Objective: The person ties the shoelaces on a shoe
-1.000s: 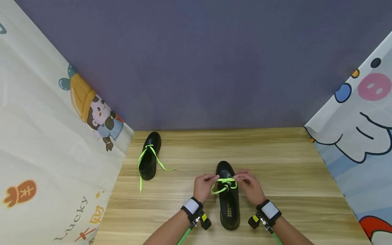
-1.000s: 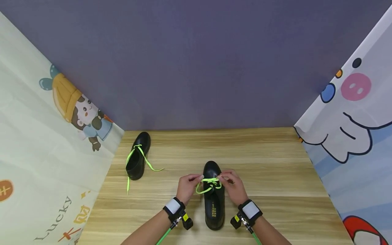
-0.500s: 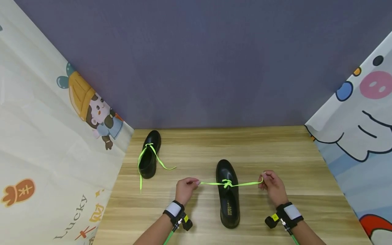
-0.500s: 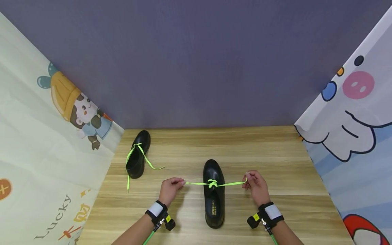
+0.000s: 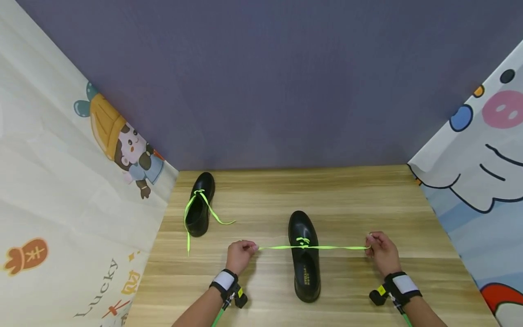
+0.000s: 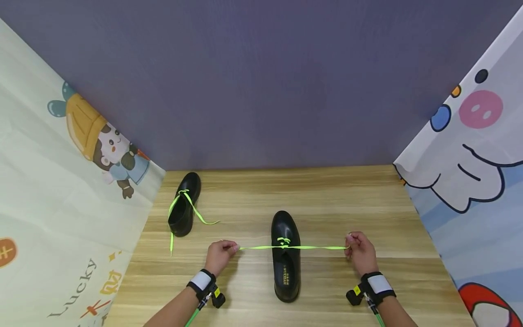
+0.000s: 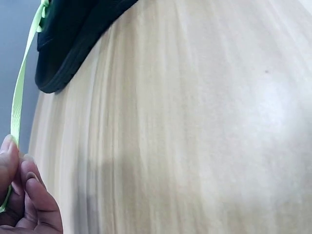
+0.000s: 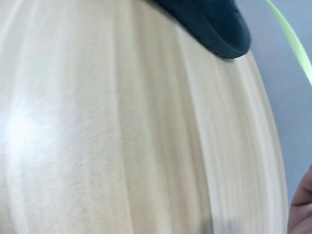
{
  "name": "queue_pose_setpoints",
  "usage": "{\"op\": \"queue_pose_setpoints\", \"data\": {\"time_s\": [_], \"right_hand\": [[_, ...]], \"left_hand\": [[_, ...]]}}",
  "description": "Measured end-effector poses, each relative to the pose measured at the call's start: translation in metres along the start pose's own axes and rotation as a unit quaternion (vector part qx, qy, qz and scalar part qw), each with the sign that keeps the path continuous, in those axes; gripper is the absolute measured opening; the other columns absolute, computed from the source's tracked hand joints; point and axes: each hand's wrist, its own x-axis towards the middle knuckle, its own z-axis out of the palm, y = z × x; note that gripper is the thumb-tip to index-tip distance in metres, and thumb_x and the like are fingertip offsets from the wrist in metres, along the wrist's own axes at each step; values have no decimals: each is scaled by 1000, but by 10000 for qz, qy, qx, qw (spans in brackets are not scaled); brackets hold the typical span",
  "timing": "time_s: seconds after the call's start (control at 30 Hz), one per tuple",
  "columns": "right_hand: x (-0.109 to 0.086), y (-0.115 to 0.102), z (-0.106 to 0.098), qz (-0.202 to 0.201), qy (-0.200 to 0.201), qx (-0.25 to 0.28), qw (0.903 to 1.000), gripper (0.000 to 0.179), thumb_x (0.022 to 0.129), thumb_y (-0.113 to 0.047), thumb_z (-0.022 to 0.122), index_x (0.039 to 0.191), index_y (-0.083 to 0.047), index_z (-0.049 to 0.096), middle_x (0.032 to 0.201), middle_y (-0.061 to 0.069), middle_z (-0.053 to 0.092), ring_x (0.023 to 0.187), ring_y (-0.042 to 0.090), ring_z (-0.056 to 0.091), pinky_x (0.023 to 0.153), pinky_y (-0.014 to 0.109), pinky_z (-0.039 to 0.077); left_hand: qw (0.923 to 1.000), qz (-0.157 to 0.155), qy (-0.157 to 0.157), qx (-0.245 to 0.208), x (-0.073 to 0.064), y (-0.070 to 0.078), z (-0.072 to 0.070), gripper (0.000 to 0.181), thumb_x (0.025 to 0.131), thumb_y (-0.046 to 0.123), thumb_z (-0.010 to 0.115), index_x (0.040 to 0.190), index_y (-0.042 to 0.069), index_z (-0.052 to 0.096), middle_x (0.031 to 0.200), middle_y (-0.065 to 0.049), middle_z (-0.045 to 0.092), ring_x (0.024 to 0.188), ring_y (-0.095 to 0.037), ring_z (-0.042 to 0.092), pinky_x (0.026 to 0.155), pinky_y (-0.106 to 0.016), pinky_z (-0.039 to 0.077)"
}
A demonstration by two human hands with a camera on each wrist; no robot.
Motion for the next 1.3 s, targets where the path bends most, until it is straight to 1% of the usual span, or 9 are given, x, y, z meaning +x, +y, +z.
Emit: {"op": "queue_pose_setpoints", "data": {"time_s": [0.27,0.4,0.47,0.53,0.67,0.8,0.93,1.13,1.3], "right_hand": [[-1,-8,4,451,-63,-231,9987,19,106,-5,48,111,12,50,77,-2,60,61,5,58,56,22,51],[-5,-13,10,441,-450,-652,9959,26,107,-9,46,122,11,52,93,18,68,65,9,65,61,27,55],[-6,-15,12,257,-675,-1004,9923,32,107,-13,47,130,9,51,107,26,66,69,11,65,63,27,55],[-4,-15,15,-187,-760,-1438,9865,36,107,-15,50,135,6,51,116,29,62,81,10,60,70,22,51],[-3,-22,26,-1104,-900,-1819,9729,36,102,-11,59,134,4,53,114,21,55,93,11,48,73,20,40],[-7,-29,50,-1347,-1701,-1482,9649,31,97,-10,66,125,2,58,106,11,57,92,13,52,73,23,44],[-13,-28,74,-1345,-2450,-1341,9507,29,94,-17,72,115,-2,61,104,7,59,94,21,58,73,27,46],[-16,-20,88,-1088,-2974,-1281,9398,26,92,-20,75,105,-5,58,96,4,58,84,18,57,68,25,44],[-13,-23,87,-605,-3527,-1299,9247,20,95,-22,70,100,-6,57,84,0,53,72,9,48,62,24,40]], "left_hand": [[9988,71,-347,-352,-2,-7,2,10,90,12,76,88,2,75,76,-3,69,65,-9,58,58,-25,48],[9961,426,-710,-298,-4,-6,8,11,89,13,76,95,4,76,90,-6,66,77,-15,60,67,-28,52],[9950,638,-769,-1,-4,-2,12,19,89,16,77,105,6,75,104,-9,62,93,-22,60,79,-36,52],[9943,738,-724,268,-4,4,16,28,89,19,77,113,7,73,114,-11,57,107,-29,55,91,-47,45],[9898,1084,-735,561,1,24,27,37,89,20,77,121,6,67,123,-11,57,117,-35,49,91,-57,37],[9747,1686,-1340,591,7,43,42,39,91,21,75,123,3,61,117,-10,58,112,-29,55,95,-46,44],[9609,1801,-1989,683,10,57,56,42,93,29,74,122,2,58,108,-6,56,100,-19,58,88,-29,49],[9595,1605,-2223,653,11,62,65,27,94,23,73,106,6,56,81,4,55,69,-3,49,64,-20,44],[9551,1663,-2339,732,12,58,63,17,99,24,65,91,10,60,70,12,49,61,-1,45,57,-19,39]]}}
